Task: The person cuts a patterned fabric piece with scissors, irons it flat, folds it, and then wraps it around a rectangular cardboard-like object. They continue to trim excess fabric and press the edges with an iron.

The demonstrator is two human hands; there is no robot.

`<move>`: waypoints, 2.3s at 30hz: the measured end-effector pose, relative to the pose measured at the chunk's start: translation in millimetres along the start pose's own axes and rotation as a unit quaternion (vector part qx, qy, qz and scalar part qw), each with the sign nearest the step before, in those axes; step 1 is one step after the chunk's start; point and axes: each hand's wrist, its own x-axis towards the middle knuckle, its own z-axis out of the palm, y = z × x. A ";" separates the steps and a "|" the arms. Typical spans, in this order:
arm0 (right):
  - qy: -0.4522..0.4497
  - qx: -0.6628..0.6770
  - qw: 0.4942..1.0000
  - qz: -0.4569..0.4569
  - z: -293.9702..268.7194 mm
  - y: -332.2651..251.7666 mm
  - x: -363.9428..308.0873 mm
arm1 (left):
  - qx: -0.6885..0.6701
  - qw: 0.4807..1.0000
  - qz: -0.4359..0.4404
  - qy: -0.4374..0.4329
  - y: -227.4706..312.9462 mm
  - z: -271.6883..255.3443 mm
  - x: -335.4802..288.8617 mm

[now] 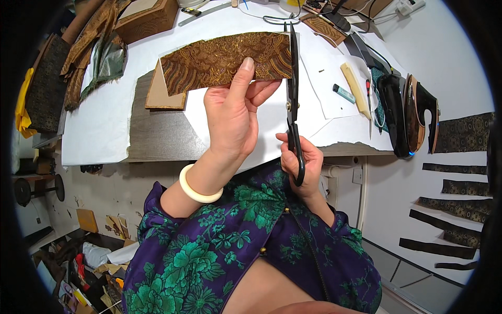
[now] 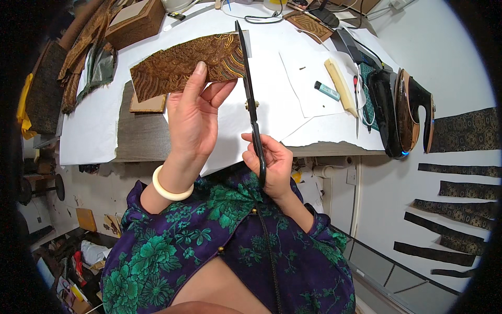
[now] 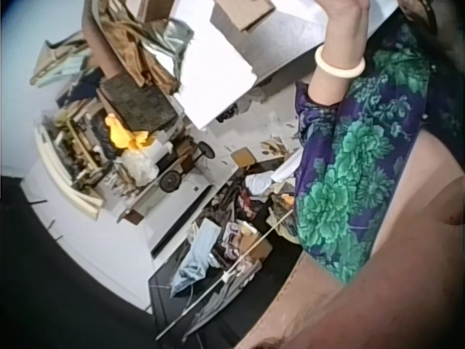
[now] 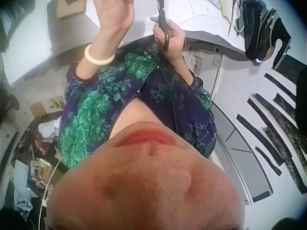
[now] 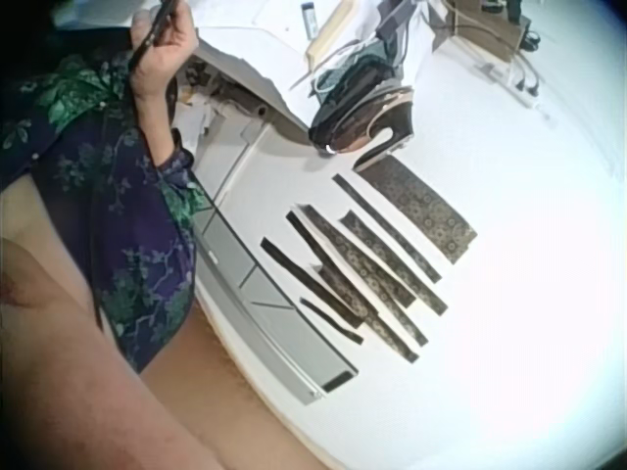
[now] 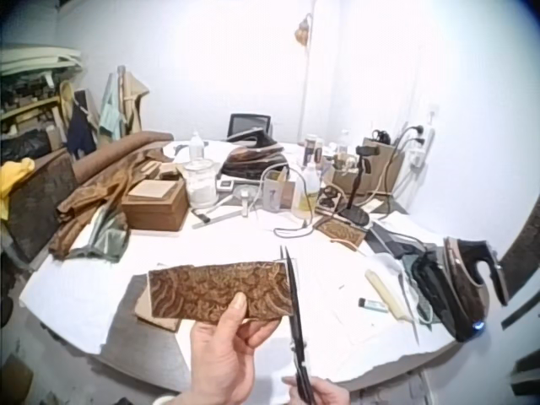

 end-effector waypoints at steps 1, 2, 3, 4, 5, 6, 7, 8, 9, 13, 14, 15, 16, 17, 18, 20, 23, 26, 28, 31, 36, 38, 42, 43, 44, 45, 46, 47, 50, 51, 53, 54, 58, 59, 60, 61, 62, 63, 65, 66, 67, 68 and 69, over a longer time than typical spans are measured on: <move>0.000 -0.004 1.000 0.000 -0.1 0.0 -0.3 | 0.000 1.000 0.003 0.002 -0.1 0.5 0.3; 0.000 -0.008 1.000 0.000 -0.4 0.1 -0.5 | 0.000 1.000 0.002 0.003 0.0 0.9 0.4; 0.000 -0.012 1.000 -0.002 -0.4 0.1 -1.0 | 0.000 1.000 0.002 0.003 0.7 1.6 -0.2; 0.002 -0.014 1.000 -0.004 -0.1 0.3 -1.4 | 0.000 1.000 0.002 0.004 1.1 1.9 -0.8; 0.004 -0.016 1.000 -0.007 0.5 0.8 -1.7 | 0.000 1.000 0.003 0.002 0.9 1.5 -1.1; 0.008 -0.018 1.000 -0.008 1.0 1.0 -1.6 | 0.001 1.000 0.003 0.000 0.2 0.7 -0.5; 0.008 -0.019 1.000 -0.012 1.4 1.2 -1.6 | 0.002 1.000 0.003 -0.001 -0.2 0.2 -0.1; 0.009 -0.020 1.000 -0.016 1.7 1.4 -1.6 | 0.003 1.000 0.003 -0.002 0.0 -0.1 0.1; 0.010 -0.021 1.000 -0.020 1.9 1.5 -1.7 | 0.003 1.000 0.003 -0.003 0.4 -0.3 0.0; 0.016 -0.027 0.999 -0.026 4.2 1.2 -2.9 | 0.000 1.000 0.006 -0.001 1.1 2.4 0.0; 0.016 -0.027 0.999 -0.027 4.2 1.3 -3.2 | 0.001 1.000 0.008 0.001 0.4 2.3 0.1; 0.015 -0.028 0.999 -0.028 4.1 1.4 -3.6 | 0.001 1.000 0.009 0.004 -0.4 1.5 0.3; 0.018 -0.029 0.999 -0.021 4.1 1.1 -4.6 | 0.002 1.000 0.011 0.006 -0.8 1.0 0.4; 0.021 -0.031 0.999 -0.014 4.3 0.4 -5.9 | 0.000 1.000 0.013 0.009 -0.2 1.1 0.5; 0.025 -0.033 0.999 -0.008 4.1 0.0 -6.8 | -0.002 1.000 0.015 0.011 1.0 1.5 0.8; 0.023 -0.067 0.997 -0.033 -3.6 -0.9 -5.2 | 0.012 1.000 0.019 0.005 3.7 -2.6 2.7; -0.009 -0.066 0.998 -0.013 -22.6 -18.5 -2.5 | 0.051 0.998 0.016 -0.011 15.7 -23.6 12.1; -0.077 -0.050 0.995 0.025 -47.7 -34.6 -1.3 | 0.088 0.993 0.005 -0.075 36.2 -32.6 20.4; -0.089 -0.073 0.992 0.045 -53.2 -39.4 -4.3 | 0.159 0.982 -0.022 -0.103 43.7 -45.9 25.4; -0.119 -0.053 0.990 0.051 -50.4 -39.7 -6.3 | 0.218 0.966 -0.038 -0.131 52.2 -48.8 27.6; -0.117 -0.055 0.990 0.057 -44.6 -35.8 -7.6 | 0.213 0.967 -0.045 -0.130 51.2 -43.0 27.5; -0.117 -0.060 0.990 0.055 -43.8 -34.4 -8.0 | 0.214 0.968 -0.039 -0.123 49.8 -42.4 27.1; -0.125 -0.056 0.990 0.042 -44.4 -30.8 -8.8 | 0.221 0.966 -0.038 -0.128 51.1 -45.2 29.5; -0.129 -0.054 0.989 0.039 -44.4 -30.3 -9.0 | 0.224 0.966 -0.037 -0.127 51.4 -45.1 29.6; -0.128 -0.055 0.990 0.040 -44.2 -30.6 -9.2 | 0.221 0.966 -0.035 -0.127 51.0 -44.3 29.4; -0.127 -0.056 0.990 0.040 -43.8 -30.8 -9.2 | 0.218 0.967 -0.033 -0.126 50.3 -43.1 29.0; -0.126 -0.057 0.990 0.041 -43.4 -30.8 -9.3 | 0.215 0.968 -0.031 -0.126 50.1 -42.6 28.6; -0.125 -0.057 0.990 0.040 -43.1 -30.6 -9.2 | 0.215 0.968 -0.031 -0.127 50.6 -42.8 28.6; -0.123 -0.060 0.990 0.038 -42.0 -30.3 -8.4 | 0.221 0.966 -0.029 -0.133 52.2 -43.9 29.7; -0.122 -0.064 0.990 0.038 -41.6 -30.4 -8.6 | 0.224 0.965 -0.028 -0.136 52.6 -44.8 30.7; -0.119 -0.070 0.990 0.037 -41.3 -30.4 -8.9 | 0.227 0.963 -0.026 -0.141 54.1 -45.4 31.1; -0.118 -0.072 0.990 0.036 -41.4 -30.4 -9.1 | 0.228 0.963 -0.026 -0.143 55.3 -44.8 31.3; -0.108 -0.087 0.990 0.041 -39.2 -32.3 -10.8 | 0.222 0.964 -0.030 -0.142 56.2 -45.6 32.1; -0.109 -0.089 0.989 0.039 -38.6 -32.8 -11.3 | 0.221 0.965 -0.028 -0.142 56.9 -44.7 31.5; -0.110 -0.091 0.989 0.037 -38.2 -33.1 -11.8 | 0.220 0.965 -0.025 -0.142 58.2 -42.6 30.3; -0.111 -0.093 0.989 0.035 -38.0 -33.1 -12.3 | 0.219 0.965 -0.023 -0.142 59.1 -41.5 29.7; -0.109 -0.096 0.989 0.037 -38.3 -32.7 -13.0 | 0.231 0.961 -0.035 -0.149 60.7 -43.0 30.4; -0.108 -0.099 0.989 0.038 -38.9 -32.1 -13.6 | 0.244 0.956 -0.047 -0.157 63.4 -45.7 32.1; -0.103 -0.109 0.988 0.040 -38.8 -32.1 -14.9 | 0.253 0.953 -0.047 -0.159 64.4 -47.0 33.0; -0.101 -0.116 0.987 0.041 -38.0 -32.6 -15.0 | 0.251 0.955 -0.035 -0.155 63.2 -47.0 33.0; -0.100 -0.123 0.987 0.042 -37.4 -33.0 -15.4 | 0.248 0.957 -0.024 -0.150 62.1 -47.7 33.0; -0.098 -0.119 0.987 0.041 -37.5 -32.7 -16.5 | 0.255 0.954 -0.026 -0.153 61.2 -51.2 33.3; -0.100 -0.115 0.988 0.036 -37.5 -31.8 -15.2 | 0.264 0.951 -0.025 -0.158 62.0 -54.7 36.3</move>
